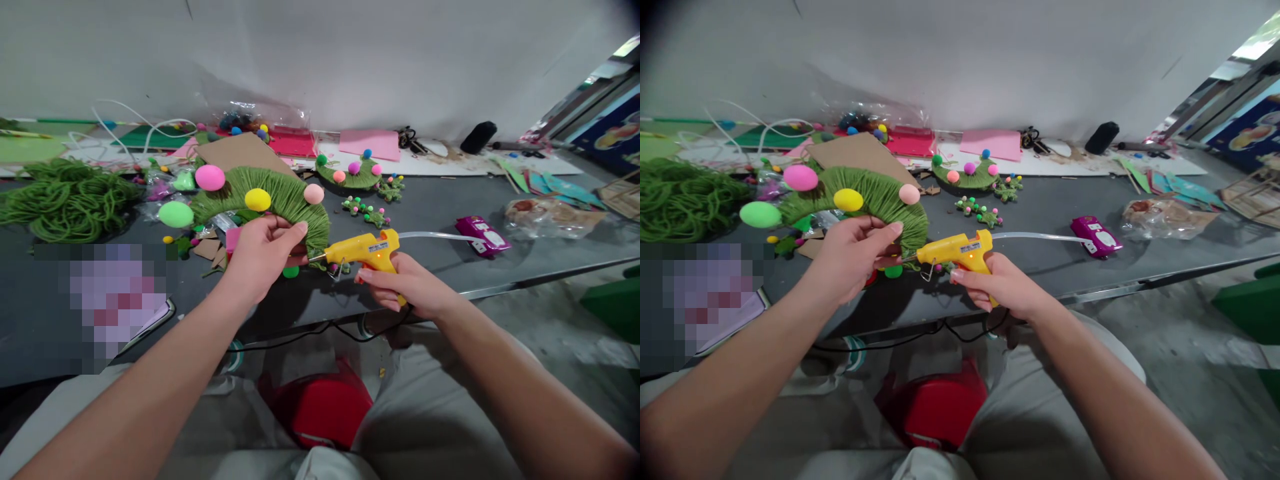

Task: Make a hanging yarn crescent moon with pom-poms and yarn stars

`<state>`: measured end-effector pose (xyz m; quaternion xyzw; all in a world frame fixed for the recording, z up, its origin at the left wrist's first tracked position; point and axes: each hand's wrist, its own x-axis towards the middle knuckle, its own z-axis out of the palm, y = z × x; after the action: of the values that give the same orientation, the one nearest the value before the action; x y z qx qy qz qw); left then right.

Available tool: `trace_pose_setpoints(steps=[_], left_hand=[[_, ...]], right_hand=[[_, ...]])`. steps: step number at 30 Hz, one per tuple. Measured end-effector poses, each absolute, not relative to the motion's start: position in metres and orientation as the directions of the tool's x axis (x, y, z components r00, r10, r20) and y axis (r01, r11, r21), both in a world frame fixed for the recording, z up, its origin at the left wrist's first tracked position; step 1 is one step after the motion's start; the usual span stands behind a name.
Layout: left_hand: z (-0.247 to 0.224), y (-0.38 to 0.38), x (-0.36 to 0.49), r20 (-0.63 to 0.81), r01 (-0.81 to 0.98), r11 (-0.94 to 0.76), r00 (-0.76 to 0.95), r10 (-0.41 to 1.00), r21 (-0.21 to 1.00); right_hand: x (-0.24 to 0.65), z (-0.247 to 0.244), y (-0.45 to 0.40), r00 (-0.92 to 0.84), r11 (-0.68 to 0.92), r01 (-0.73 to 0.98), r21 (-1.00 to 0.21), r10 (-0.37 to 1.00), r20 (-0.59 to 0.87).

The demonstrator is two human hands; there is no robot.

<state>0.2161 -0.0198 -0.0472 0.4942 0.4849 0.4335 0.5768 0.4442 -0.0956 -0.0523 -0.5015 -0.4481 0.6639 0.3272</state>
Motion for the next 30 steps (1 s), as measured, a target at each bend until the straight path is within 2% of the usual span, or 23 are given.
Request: trace_pose_setpoints(steps=[11,30], left_hand=[[-0.046,-0.0187,0.2165,-0.15,-0.027,0.154,0.127,0.981,0.988],[-0.0459,-0.0178,0.2175,-0.191,-0.027,0.195,0.118,0.974,0.98]], right_hand=[[0.4421,-0.0479,-0.0982,-0.247,-0.348,0.099,-0.932,0.899,-0.362],[0.4449,-0.0517,-0.0973,-0.243,-0.323,0.128,-0.938,0.906,-0.346]])
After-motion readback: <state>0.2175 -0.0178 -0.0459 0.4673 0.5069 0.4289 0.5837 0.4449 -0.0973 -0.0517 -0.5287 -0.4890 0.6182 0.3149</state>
